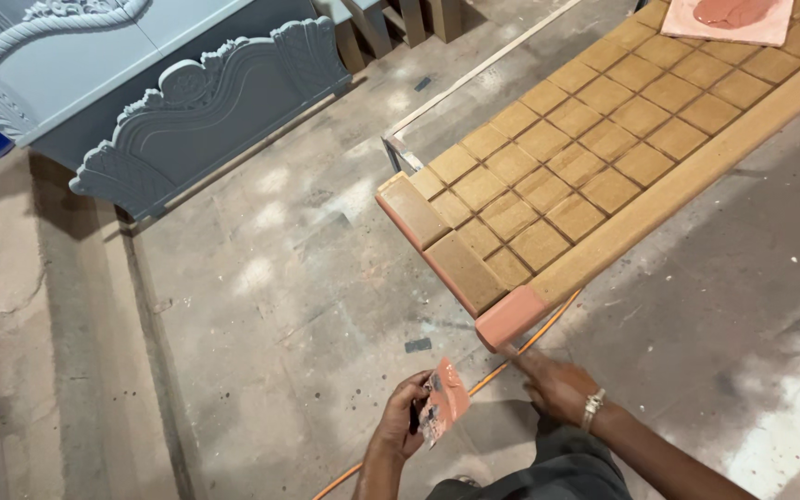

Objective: The person applies a pinkish putty to the edges and corners of a wooden furniture frame using a small metal trowel. They repeatedly scoop putty from a square tile and smooth it onto the frame's perimeter.

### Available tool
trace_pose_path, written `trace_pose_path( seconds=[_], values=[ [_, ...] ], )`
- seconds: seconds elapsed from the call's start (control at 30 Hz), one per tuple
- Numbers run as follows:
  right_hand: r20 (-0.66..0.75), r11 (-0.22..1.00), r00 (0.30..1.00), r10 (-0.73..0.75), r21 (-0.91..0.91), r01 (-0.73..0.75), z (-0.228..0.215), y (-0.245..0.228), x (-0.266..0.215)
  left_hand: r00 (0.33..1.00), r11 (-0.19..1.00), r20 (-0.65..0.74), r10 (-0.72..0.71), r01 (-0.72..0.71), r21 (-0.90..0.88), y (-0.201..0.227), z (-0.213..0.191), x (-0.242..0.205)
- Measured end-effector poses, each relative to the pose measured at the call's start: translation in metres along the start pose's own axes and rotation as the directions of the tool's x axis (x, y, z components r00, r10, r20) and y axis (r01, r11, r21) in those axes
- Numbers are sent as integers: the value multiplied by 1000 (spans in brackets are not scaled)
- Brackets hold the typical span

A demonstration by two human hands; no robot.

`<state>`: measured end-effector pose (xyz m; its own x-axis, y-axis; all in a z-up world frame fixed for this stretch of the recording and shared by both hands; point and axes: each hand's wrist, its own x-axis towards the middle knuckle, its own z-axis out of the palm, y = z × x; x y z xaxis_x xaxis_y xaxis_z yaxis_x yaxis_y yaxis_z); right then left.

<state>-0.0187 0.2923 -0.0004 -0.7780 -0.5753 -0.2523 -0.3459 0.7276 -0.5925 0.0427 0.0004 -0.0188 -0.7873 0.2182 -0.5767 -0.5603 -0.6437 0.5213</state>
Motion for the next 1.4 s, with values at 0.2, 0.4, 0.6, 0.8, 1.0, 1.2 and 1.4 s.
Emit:
trace_pose_path(
  seconds=[0.2, 0.4, 0.6, 0.8, 1.0, 1.2, 1.4],
  values=[
    [-84, 903, 996, 21, -426, -55, 68, 64, 56, 1000, 1000, -19, -24, 24, 2, -3, 23, 8],
    [-192, 820, 962, 194, -506, -266, 29, 170, 66, 995, 999, -96, -7, 4, -34, -16, -3, 3],
    [-84, 843, 995, -58, -537, 4, 78, 103, 84, 998, 995, -60, 21, -27, -99, -27, -14, 7],
    [-159, 772, 985, 62, -618, -148, 55, 169, 100, 997, 991, -43, 69, -74, -109, -20, -10, 7],
    [-82, 823, 993, 81, -557, -113, 71, 137, 123, 993, 986, -84, 80, -91, -142, -23, -9, 1],
    [-40, 846, 980, 194, -498, -188, 62, 129, 120, 993, 988, -103, 63, -77, -136, -26, -7, 2],
    [-33, 837, 987, 159, -525, -152, -53, 108, 86, 999, 998, -26, 41, -43, -55, -31, 0, 13]
  ],
)
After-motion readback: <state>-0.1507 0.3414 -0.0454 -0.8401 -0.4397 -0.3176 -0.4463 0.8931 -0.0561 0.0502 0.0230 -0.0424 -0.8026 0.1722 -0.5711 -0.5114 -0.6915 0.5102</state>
